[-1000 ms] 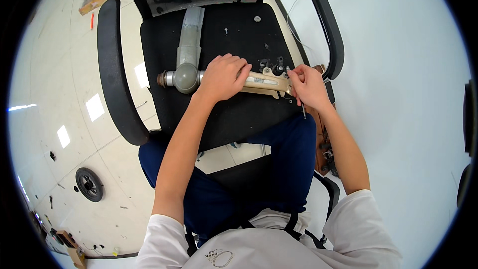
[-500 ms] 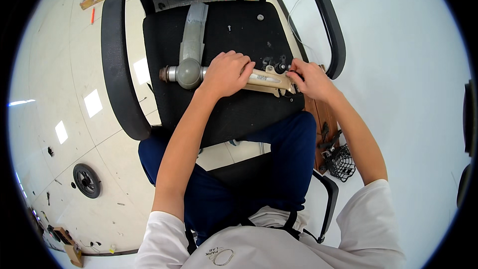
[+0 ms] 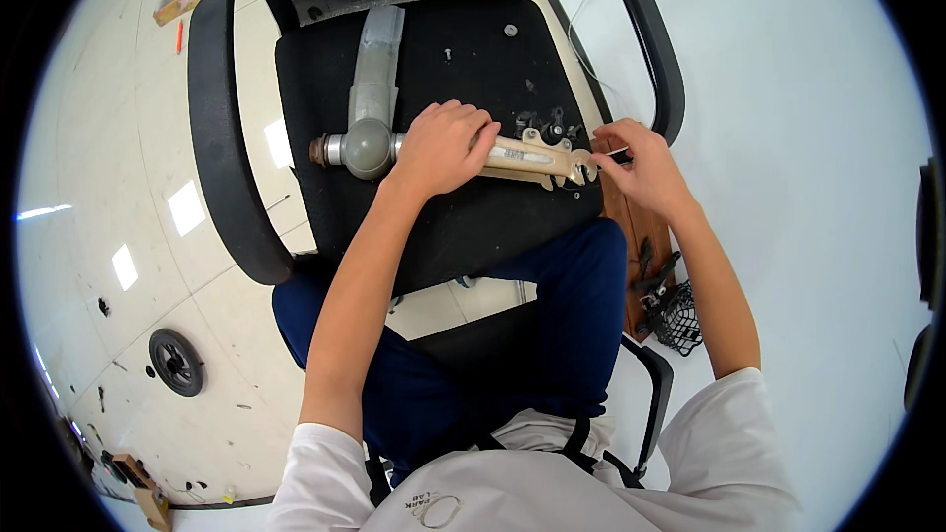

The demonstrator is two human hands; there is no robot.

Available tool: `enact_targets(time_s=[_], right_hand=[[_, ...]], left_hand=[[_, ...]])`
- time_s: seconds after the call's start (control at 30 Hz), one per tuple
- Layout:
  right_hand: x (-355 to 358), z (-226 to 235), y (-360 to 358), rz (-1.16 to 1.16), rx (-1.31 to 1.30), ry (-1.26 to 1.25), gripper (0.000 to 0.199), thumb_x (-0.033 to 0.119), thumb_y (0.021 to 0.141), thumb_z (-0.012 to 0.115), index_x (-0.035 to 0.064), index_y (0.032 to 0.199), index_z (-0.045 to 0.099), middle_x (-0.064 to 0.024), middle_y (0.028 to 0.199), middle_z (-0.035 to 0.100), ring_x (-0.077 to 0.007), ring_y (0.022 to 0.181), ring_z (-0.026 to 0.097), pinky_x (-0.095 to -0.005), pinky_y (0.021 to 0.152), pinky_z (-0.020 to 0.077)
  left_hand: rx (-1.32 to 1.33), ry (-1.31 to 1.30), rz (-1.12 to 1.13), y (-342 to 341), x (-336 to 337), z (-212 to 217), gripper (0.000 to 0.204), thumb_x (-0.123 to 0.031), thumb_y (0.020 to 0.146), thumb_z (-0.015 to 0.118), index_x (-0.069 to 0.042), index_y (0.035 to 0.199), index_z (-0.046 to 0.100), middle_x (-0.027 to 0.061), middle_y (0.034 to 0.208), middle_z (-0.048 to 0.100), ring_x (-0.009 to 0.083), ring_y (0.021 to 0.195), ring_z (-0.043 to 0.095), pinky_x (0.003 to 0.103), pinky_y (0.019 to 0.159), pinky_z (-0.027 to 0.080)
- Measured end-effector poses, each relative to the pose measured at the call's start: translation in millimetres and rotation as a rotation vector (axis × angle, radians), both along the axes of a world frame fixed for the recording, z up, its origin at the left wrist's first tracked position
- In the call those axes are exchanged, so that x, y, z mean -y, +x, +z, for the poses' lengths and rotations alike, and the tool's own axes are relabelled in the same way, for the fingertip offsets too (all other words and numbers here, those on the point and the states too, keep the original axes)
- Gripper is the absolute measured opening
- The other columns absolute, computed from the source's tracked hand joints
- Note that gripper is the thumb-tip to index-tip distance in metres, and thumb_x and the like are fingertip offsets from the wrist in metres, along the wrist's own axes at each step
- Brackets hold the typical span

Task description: The person assembles a mechanical component, likely a bicycle fork, using an Allen key and a screwdriver. They insert and tighten screws into the fork's crown area while seated in a workshop.

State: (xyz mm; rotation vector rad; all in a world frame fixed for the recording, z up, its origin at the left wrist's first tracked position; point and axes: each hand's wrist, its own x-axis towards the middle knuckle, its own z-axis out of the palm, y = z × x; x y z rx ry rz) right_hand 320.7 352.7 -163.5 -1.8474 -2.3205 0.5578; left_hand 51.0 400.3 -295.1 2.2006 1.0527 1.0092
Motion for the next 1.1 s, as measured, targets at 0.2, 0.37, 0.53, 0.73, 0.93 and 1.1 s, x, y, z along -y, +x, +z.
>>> enact_targets(time_s=[0.2, 0.37, 0.53, 0.73, 0.93, 1.1], right_hand=[[-18.9, -38.7, 22.9, -0.176, -0.255, -0.104, 0.031, 0.011, 0.091, 0.065, 0.0027, 0.121, 0.065, -0.011, 0.114, 0.068, -0.0189, 0.094, 0.066, -0.0317, 0.077, 0.0531], [-98.3, -94.1, 35.6, -0.463, -0.436, -0.437, 0.03, 0.018, 0.09, 0.07, 0.0038, 0.116, 0.069, -0.0122, 0.106, 0.071, -0.0202, 0.089, 0.067, -0.0344, 0.08, 0.0544], [-143.5, -106.4, 33.7, -0.139, -0.022, -0.422, 0.03, 0.026, 0.075, 0.085, 0.002, 0.09, 0.076, -0.0108, 0.081, 0.071, -0.0194, 0.076, 0.068, -0.0322, 0.072, 0.0547], [-148.2, -123.2, 42.5, -0.184, -0.28, -0.587, 0.023, 0.016, 0.073, 0.082, -0.0024, 0.086, 0.076, -0.0106, 0.072, 0.071, -0.0166, 0.061, 0.066, -0.0307, 0.062, 0.0542], [-152.1, -123.9, 67.7, 0.106, -0.027, -0.45, 0.018, 0.011, 0.081, 0.075, -0.0051, 0.089, 0.074, -0.0101, 0.071, 0.071, -0.0172, 0.061, 0.069, -0.0292, 0.052, 0.0521], [-149.3, -65.8, 64.0, -0.301, -0.326, -0.438, 0.019, 0.014, 0.095, 0.062, -0.005, 0.095, 0.061, -0.0105, 0.072, 0.068, -0.0161, 0.057, 0.068, -0.0286, 0.047, 0.051]], left_hand=[[-0.002, -0.037, -0.017, 4.6, -0.9, 4.6, 0.021, -0.019, 0.094, 0.057, -0.002, 0.084, 0.066, 0.0099, 0.078, 0.064, 0.0287, 0.077, 0.059, 0.039, 0.073, 0.045], [0.012, -0.029, -0.037, 6.3, -6.3, 9.0, 0.018, -0.018, 0.092, 0.059, -0.003, 0.083, 0.066, 0.0097, 0.076, 0.062, 0.0285, 0.076, 0.058, 0.039, 0.072, 0.044], [0.038, -0.031, -0.042, 18.4, -17.4, 15.4, 0.016, -0.015, 0.09, 0.061, -0.003, 0.08, 0.065, 0.0085, 0.075, 0.061, 0.0274, 0.074, 0.056, 0.037, 0.073, 0.044], [0.018, -0.004, -0.034, 44.4, -29.0, 7.8, 0.014, -0.013, 0.088, 0.062, -0.003, 0.08, 0.065, 0.008, 0.075, 0.062, 0.0266, 0.073, 0.057, 0.037, 0.072, 0.044], [0.036, 0.0, -0.045, 72.0, -33.1, 18.0, 0.014, -0.013, 0.089, 0.061, -0.003, 0.08, 0.065, 0.0086, 0.074, 0.061, 0.0269, 0.073, 0.057, 0.038, 0.072, 0.044], [0.007, -0.002, -0.034, 63.1, -34.6, 14.9, 0.016, -0.016, 0.088, 0.062, -0.003, 0.079, 0.066, 0.0076, 0.073, 0.062, 0.0254, 0.073, 0.057, 0.037, 0.072, 0.044]])
